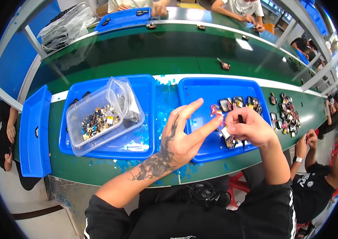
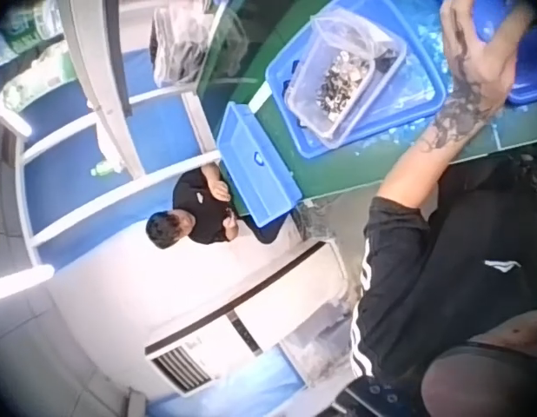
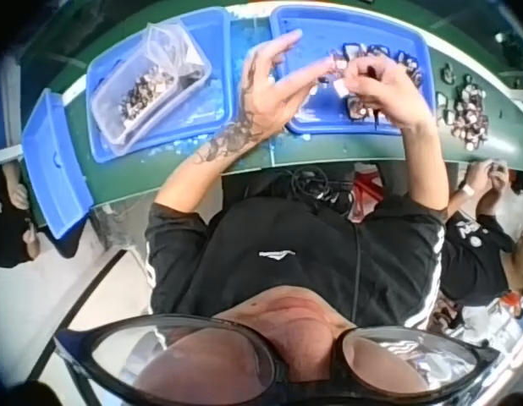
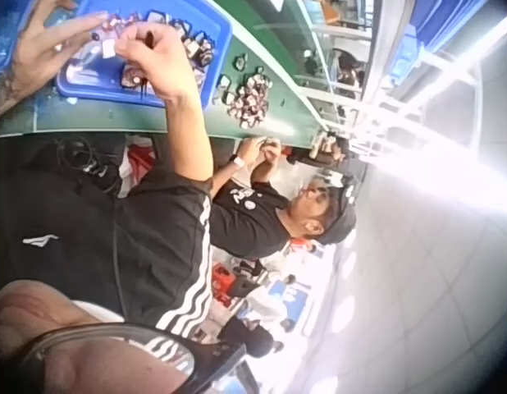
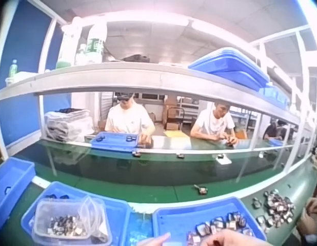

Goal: Manually assemble and inspect small electronic components using tweezers on an assembly line.

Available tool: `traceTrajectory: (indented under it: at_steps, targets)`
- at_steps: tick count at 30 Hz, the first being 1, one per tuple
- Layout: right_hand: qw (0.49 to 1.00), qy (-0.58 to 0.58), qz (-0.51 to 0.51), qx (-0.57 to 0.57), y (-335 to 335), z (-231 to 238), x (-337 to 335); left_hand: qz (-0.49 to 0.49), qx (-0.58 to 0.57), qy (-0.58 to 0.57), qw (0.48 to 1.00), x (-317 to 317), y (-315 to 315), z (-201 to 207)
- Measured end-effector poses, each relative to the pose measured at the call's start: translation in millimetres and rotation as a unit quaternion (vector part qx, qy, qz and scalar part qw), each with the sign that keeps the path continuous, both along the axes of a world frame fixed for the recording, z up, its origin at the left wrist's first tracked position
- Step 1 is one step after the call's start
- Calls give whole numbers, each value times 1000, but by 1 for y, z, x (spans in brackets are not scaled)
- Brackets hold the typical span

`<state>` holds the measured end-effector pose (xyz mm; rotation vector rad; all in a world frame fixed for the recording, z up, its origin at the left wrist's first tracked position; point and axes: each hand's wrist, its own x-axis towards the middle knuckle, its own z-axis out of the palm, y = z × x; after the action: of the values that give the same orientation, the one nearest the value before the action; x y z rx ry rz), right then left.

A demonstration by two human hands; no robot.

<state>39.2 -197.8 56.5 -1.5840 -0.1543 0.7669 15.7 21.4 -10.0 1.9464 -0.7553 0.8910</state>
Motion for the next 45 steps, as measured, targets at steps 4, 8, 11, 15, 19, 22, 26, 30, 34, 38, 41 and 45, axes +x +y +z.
traceTrajectory:
  at_steps: [4, 8, 11, 15, 19, 22, 26, 30, 34, 38, 41, 45]
  targets:
    - [996, 82, 1, 47, 1, -14, -1, -46, 42, -53, 997, 2, -2, 1]
    - [984, 143, 40, 100, -3, -28, 1, -103, -44, 123, 986, -7, -4, 6]
    - [989, 120, 43, 79, -3, -27, -4, -149, -94, 198, 964, -7, -2, 1]
    - [987, -118, 111, -22, 0, -24, -11, -269, -311, 470, 781, -11, -2, 4]
    - [994, -83, 71, -4, 6, -11, -21, -287, -335, 483, 756, -8, 0, -7]
    - [997, -60, 34, 22, 3, -15, -22, -279, -264, 403, 830, -6, -3, -8]
    - [995, 46, -1, 87, -3, -20, -23, -273, -315, 381, 825, -8, -11, 3]
    - [990, 72, 5, 123, -7, -28, -28, -254, -199, 349, 880, -10, 1, -7]
    - [993, 71, -6, 96, -2, -29, -34, -264, -196, 351, 877, -10, -6, -4]
    - [989, 97, -4, 108, 5, -31, -36, -260, -186, 384, 866, -8, -4, -12]
    - [994, 82, 5, 76, 7, -33, -36, -275, -221, 398, 847, -7, -6, -11]
    - [999, -44, -8, 10, 10, -35, -39, -275, -206, 424, 838, -7, -5, -14]
